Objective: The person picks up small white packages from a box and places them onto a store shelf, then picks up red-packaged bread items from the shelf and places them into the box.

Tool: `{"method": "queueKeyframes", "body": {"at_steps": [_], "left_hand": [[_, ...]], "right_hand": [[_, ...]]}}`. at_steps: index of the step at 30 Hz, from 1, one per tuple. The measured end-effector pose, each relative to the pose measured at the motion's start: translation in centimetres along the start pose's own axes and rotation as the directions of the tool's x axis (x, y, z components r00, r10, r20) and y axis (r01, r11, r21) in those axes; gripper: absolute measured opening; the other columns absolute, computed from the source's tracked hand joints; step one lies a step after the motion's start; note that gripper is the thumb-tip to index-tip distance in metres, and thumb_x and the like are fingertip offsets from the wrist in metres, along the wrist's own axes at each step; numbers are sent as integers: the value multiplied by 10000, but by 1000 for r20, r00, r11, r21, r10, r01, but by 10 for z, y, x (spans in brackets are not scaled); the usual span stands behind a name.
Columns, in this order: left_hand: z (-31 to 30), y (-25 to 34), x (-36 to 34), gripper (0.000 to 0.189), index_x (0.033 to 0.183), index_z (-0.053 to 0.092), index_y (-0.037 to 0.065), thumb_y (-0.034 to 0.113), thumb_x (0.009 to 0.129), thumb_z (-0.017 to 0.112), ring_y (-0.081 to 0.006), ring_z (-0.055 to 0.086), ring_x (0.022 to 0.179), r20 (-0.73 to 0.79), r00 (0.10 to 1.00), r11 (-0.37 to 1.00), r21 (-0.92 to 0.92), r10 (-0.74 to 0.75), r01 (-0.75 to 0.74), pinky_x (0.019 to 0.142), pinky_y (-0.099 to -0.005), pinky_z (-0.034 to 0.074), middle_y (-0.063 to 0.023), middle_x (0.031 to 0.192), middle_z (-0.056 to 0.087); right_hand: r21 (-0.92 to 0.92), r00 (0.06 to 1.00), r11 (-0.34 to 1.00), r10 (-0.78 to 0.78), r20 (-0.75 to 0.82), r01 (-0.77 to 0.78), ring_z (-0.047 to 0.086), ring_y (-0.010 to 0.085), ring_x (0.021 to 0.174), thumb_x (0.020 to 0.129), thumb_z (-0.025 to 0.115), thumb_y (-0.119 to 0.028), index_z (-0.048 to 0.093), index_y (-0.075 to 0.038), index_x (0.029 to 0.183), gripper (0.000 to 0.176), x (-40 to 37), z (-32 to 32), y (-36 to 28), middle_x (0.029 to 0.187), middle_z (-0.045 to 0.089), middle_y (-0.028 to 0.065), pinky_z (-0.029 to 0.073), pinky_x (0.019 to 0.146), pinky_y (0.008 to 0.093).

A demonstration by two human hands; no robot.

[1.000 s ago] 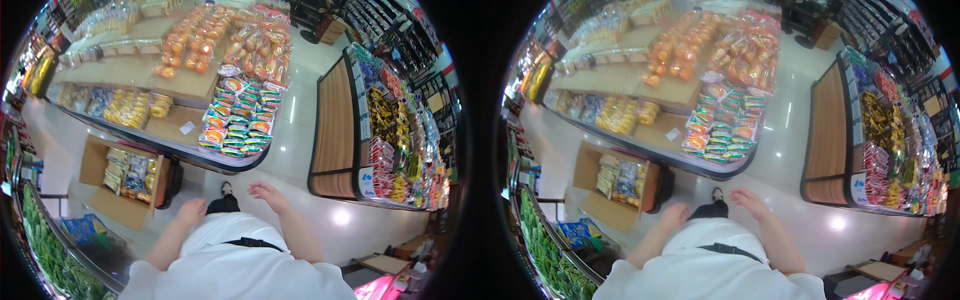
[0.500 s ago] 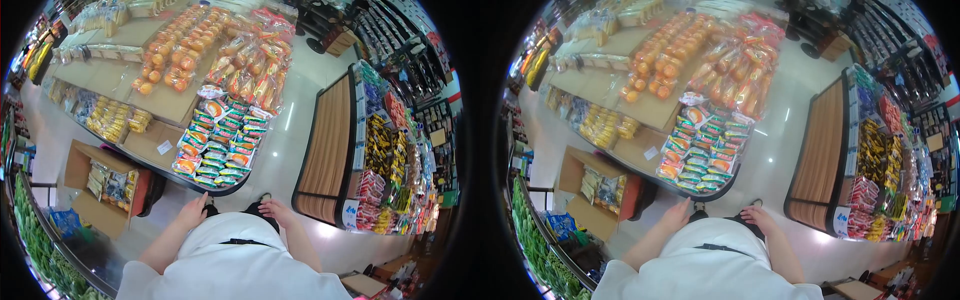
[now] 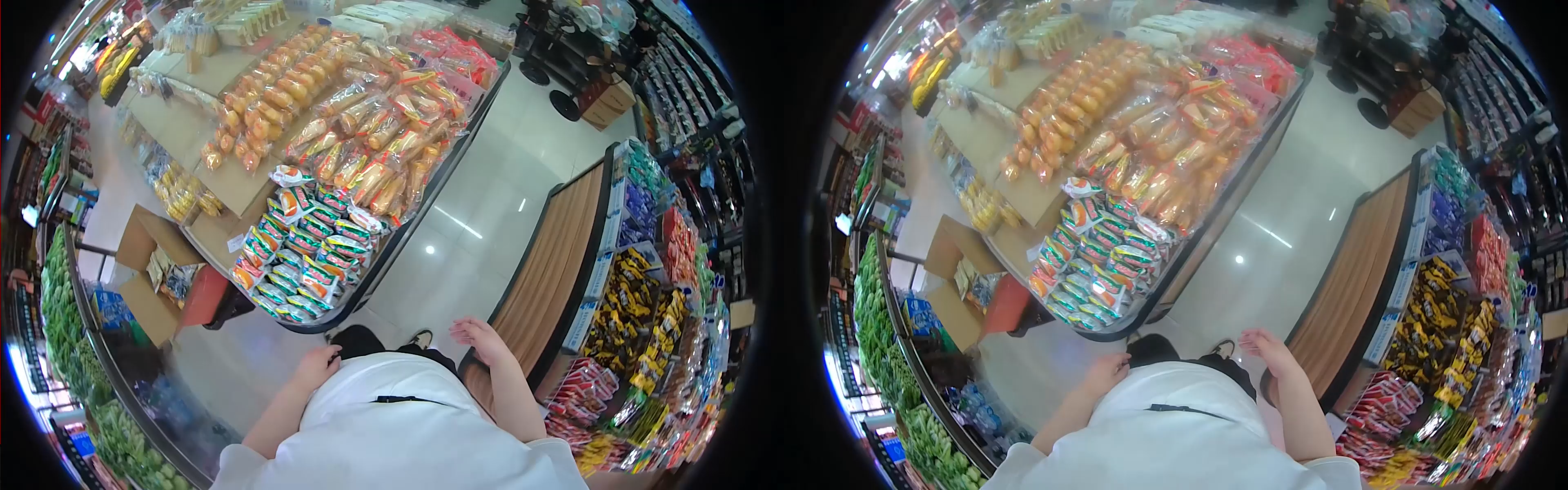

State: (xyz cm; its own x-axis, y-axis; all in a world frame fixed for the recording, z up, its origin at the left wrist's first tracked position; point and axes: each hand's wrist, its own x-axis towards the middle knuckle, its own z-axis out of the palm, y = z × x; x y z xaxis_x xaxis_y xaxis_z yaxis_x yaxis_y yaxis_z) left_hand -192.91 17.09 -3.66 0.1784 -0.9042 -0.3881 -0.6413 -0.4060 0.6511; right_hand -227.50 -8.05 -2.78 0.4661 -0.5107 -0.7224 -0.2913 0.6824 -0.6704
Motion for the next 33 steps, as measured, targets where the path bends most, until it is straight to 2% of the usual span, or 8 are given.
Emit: {"method": "queueKeyframes", "body": {"at_steps": [7,13,14,21,24,27,29,33], "left_hand": [[-18,78,39,298,1168,638,47,151,890,616,-226,671,879,-44,987,959,-249,-154,138,794,-331,526,-121,1004,698],[-42,125,121,277,1169,630,30,124,911,597,-195,662,905,-14,999,896,-443,-42,31,805,-315,517,-106,1017,699],[-51,137,152,272,1146,636,33,159,905,622,-206,654,827,-82,995,871,-484,51,-84,754,-315,524,-120,963,681],[-96,155,224,266,1151,632,36,117,898,612,-188,647,826,-96,987,877,-454,128,-158,732,-300,523,-97,958,676],[-104,167,242,254,1148,634,46,110,905,603,-189,644,826,-147,985,874,-462,93,-152,731,-298,521,-96,982,681],[-94,178,265,243,1143,637,46,109,911,602,-184,645,849,-205,978,840,-522,46,-149,750,-295,517,-96,985,681],[-100,200,281,233,1132,641,40,108,913,602,-186,647,868,-186,982,833,-546,-14,-91,763,-295,515,-99,989,681],[-105,251,326,189,1077,656,28,102,912,604,-199,640,833,-335,941,844,-517,-46,-143,774,-300,513,-98,970,679]], "right_hand": [[-101,990,994,-37,135,51,609,198,1061,993,457,-202,568,-35,1219,302,54,-32,-67,1128,647,96,467,931,333],[-200,950,977,-4,313,70,586,203,1120,1003,446,-209,538,-46,1249,309,102,1,-135,1169,626,95,453,957,345],[-270,951,962,44,307,43,579,203,1131,1006,440,-215,541,-46,1245,310,108,4,-163,1182,617,93,450,964,344],[-200,978,977,-27,205,69,584,216,1129,998,458,-210,518,-32,1273,334,139,-47,-229,1199,610,120,463,955,341],[-76,993,996,-38,108,47,619,234,1066,992,466,-206,522,-11,1269,343,142,-78,-270,1190,624,142,490,916,338],[-125,984,977,-167,69,174,628,234,1044,989,473,-220,533,-8,1253,344,172,-127,-313,1170,637,144,496,902,347],[-137,976,967,-217,2,216,630,224,1021,992,476,-233,534,-13,1253,346,206,-154,-353,1109,651,130,497,878,349],[-105,938,939,-337,-80,328,625,216,999,995,485,-270,514,-32,1277,371,296,-196,-436,1090,643,115,495,844,344]]}}
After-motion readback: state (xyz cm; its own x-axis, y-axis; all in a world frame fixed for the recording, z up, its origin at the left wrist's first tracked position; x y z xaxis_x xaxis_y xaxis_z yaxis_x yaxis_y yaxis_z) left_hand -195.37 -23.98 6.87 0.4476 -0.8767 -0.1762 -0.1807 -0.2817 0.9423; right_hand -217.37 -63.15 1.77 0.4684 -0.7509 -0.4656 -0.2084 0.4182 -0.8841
